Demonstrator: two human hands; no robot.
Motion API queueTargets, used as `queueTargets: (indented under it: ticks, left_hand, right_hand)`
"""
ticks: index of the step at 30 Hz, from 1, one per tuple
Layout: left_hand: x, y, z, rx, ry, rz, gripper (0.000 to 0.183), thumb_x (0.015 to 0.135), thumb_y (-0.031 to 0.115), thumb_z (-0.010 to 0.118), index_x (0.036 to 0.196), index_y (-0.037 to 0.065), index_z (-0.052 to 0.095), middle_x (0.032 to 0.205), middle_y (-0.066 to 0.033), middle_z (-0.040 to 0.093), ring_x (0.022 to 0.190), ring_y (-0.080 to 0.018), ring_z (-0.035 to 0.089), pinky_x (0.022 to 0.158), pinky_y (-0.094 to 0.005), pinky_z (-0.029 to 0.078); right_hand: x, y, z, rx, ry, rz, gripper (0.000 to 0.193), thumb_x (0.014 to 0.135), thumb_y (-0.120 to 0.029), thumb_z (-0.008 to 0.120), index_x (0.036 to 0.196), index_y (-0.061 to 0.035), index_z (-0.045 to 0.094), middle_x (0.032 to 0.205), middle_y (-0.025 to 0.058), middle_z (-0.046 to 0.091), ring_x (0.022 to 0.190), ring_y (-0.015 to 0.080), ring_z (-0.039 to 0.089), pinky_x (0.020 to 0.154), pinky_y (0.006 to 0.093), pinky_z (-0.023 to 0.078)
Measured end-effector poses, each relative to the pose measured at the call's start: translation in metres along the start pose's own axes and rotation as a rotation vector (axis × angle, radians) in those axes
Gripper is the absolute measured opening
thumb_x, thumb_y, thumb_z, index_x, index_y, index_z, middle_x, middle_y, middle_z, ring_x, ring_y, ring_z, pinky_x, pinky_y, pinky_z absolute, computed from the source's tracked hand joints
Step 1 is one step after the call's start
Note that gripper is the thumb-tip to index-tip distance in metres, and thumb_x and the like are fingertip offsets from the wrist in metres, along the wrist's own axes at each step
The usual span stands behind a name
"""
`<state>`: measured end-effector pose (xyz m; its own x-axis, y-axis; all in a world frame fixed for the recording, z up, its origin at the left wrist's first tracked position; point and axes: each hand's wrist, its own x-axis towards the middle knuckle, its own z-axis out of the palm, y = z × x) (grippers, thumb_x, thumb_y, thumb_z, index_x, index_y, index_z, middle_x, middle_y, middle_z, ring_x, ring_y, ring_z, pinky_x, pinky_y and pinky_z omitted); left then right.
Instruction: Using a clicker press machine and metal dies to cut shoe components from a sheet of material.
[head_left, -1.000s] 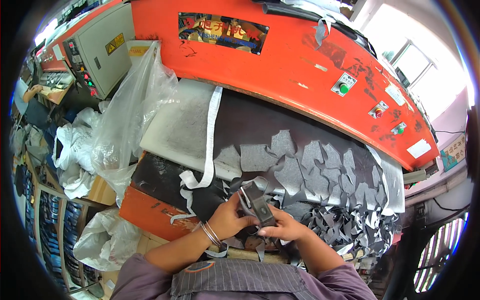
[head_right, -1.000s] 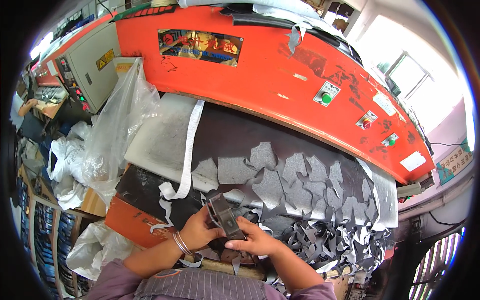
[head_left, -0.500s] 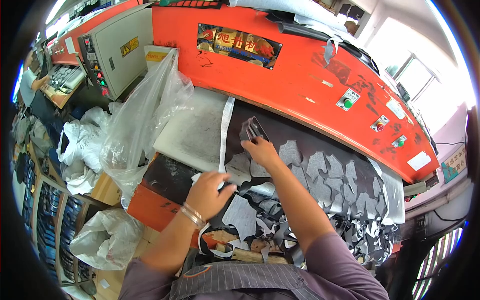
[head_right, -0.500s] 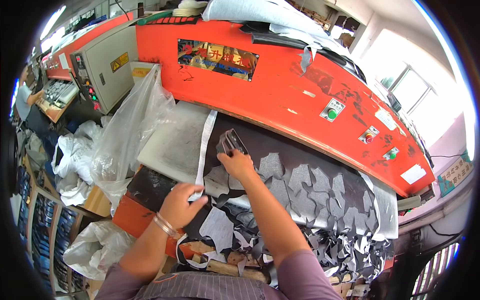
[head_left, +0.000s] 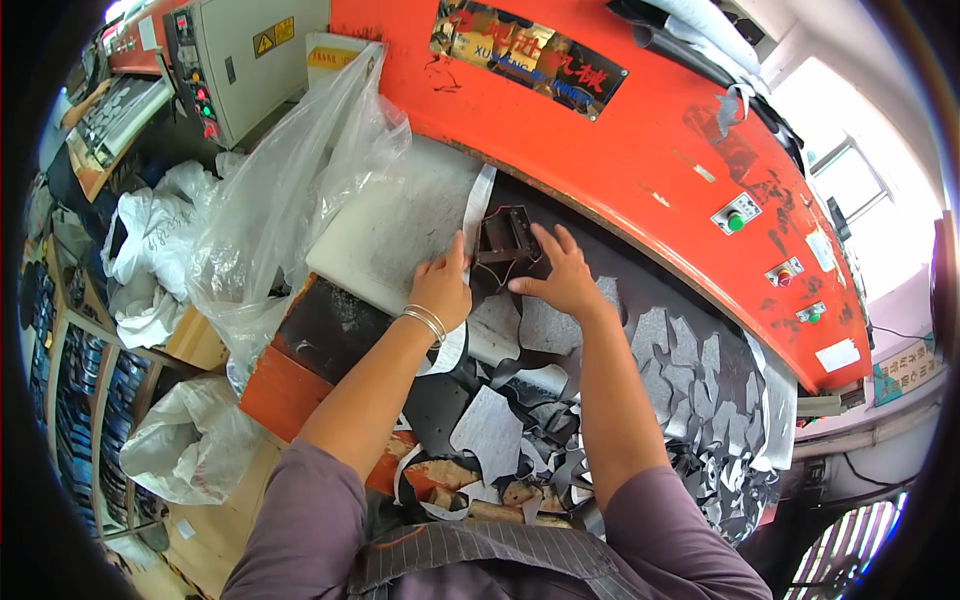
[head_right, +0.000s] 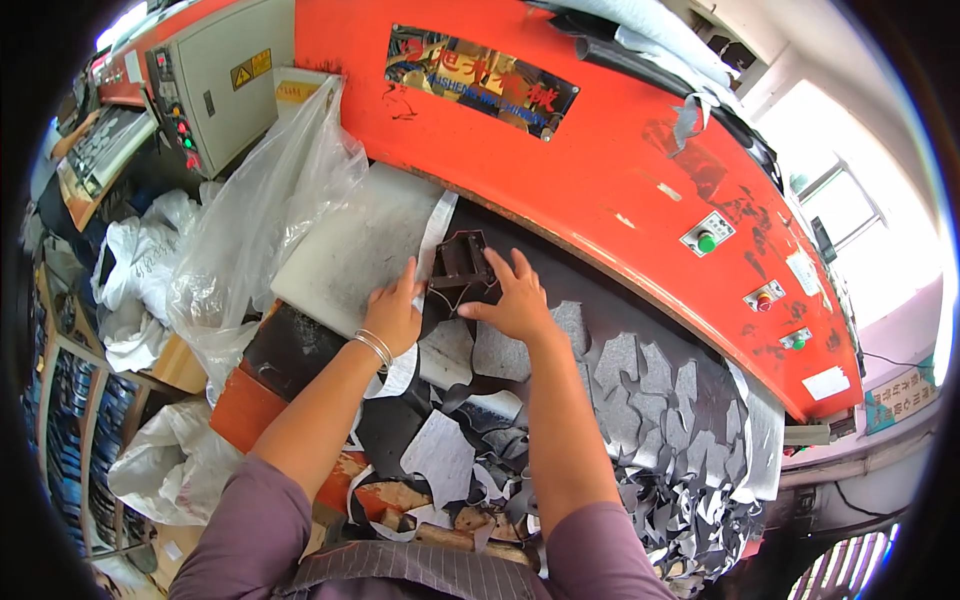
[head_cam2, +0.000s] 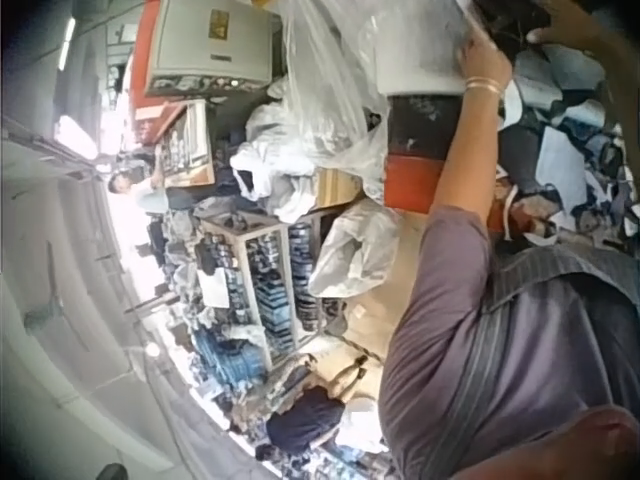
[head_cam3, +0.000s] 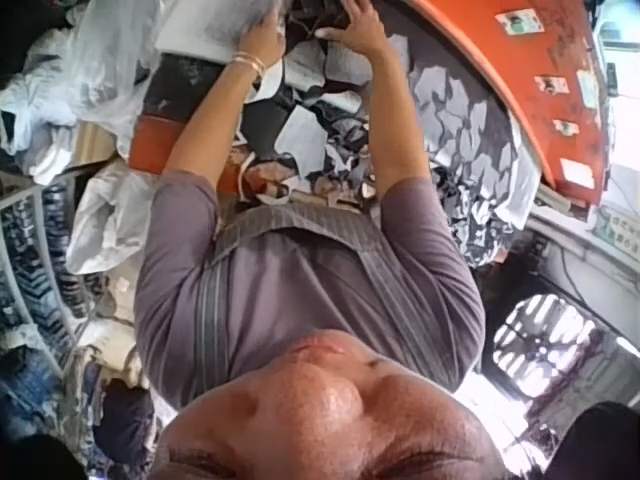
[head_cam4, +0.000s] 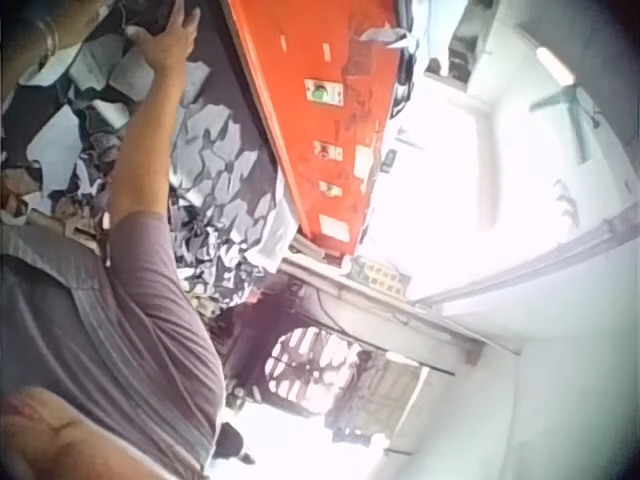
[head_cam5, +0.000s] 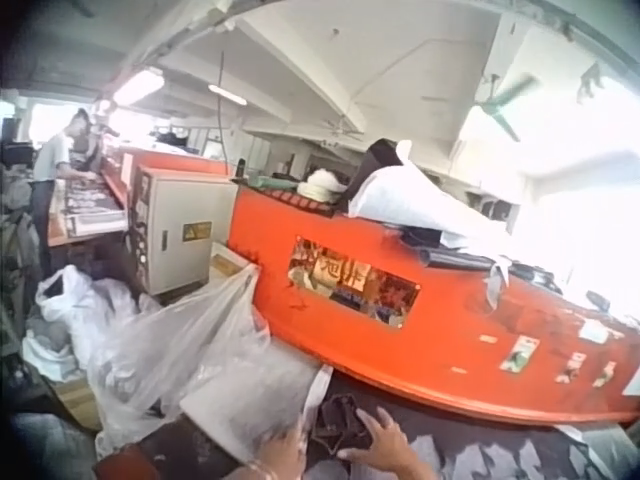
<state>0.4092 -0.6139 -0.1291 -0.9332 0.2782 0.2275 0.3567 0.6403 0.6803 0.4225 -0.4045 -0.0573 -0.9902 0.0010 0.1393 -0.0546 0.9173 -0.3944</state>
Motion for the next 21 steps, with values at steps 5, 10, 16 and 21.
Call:
queueTargets:
  ticks: [5, 10, 16, 21]
  left_hand:
    - [0.009, -0.008, 0.002, -0.033, -0.002, -0.015, 0.073, 0.079, 0.006, 0.05, 0.144, -0.002, 0.018, 0.126, -0.0081, 0.059, 0.12, -0.0253, 0.049, 0.103, -0.0439, 0.029]
    - [0.006, -0.01, -0.004, 0.051, -0.014, 0.132, 0.07, 0.077, 0.006, 0.051, 0.141, -0.003, 0.024, 0.128, -0.0106, 0.057, 0.123, -0.0267, 0.046, 0.1, -0.0426, 0.03]
    - [0.0, -0.003, -0.006, 0.092, 0.054, 0.187, 0.068, 0.077, 0.005, 0.052, 0.139, -0.004, 0.027, 0.124, -0.015, 0.057, 0.122, -0.0277, 0.047, 0.1, -0.0428, 0.031]
    - [-0.018, -0.008, 0.006, 0.062, 0.129, 0.186, 0.068, 0.079, 0.007, 0.051, 0.141, -0.004, 0.026, 0.13, -0.0149, 0.054, 0.126, -0.028, 0.044, 0.106, -0.0432, 0.027]
  right_hand:
    - [-0.008, 0.01, 0.045, 0.169, 0.138, -0.068, 0.06, 0.067, -0.034, 0.08, 0.115, -0.0049, 0.057, 0.125, 0.0243, 0.054, 0.122, 0.0401, 0.047, 0.101, 0.0455, 0.037]
    - [-0.031, 0.002, 0.065, 0.082, 0.402, -0.065, 0.041, 0.072, -0.027, 0.077, 0.101, -0.0046, 0.06, 0.111, 0.0233, 0.062, 0.114, 0.0387, 0.054, 0.096, 0.0446, 0.041]
    - [-0.032, 0.012, 0.058, 0.046, 0.402, -0.081, 0.03, 0.078, -0.018, 0.071, 0.102, -0.0045, 0.06, 0.107, 0.0225, 0.064, 0.107, 0.0377, 0.059, 0.091, 0.0427, 0.044]
    - [-0.039, 0.028, 0.053, 0.048, 0.386, -0.269, 0.03, 0.079, -0.012, 0.068, 0.108, -0.006, 0.062, 0.107, 0.019, 0.065, 0.105, 0.0364, 0.06, 0.092, 0.0427, 0.045]
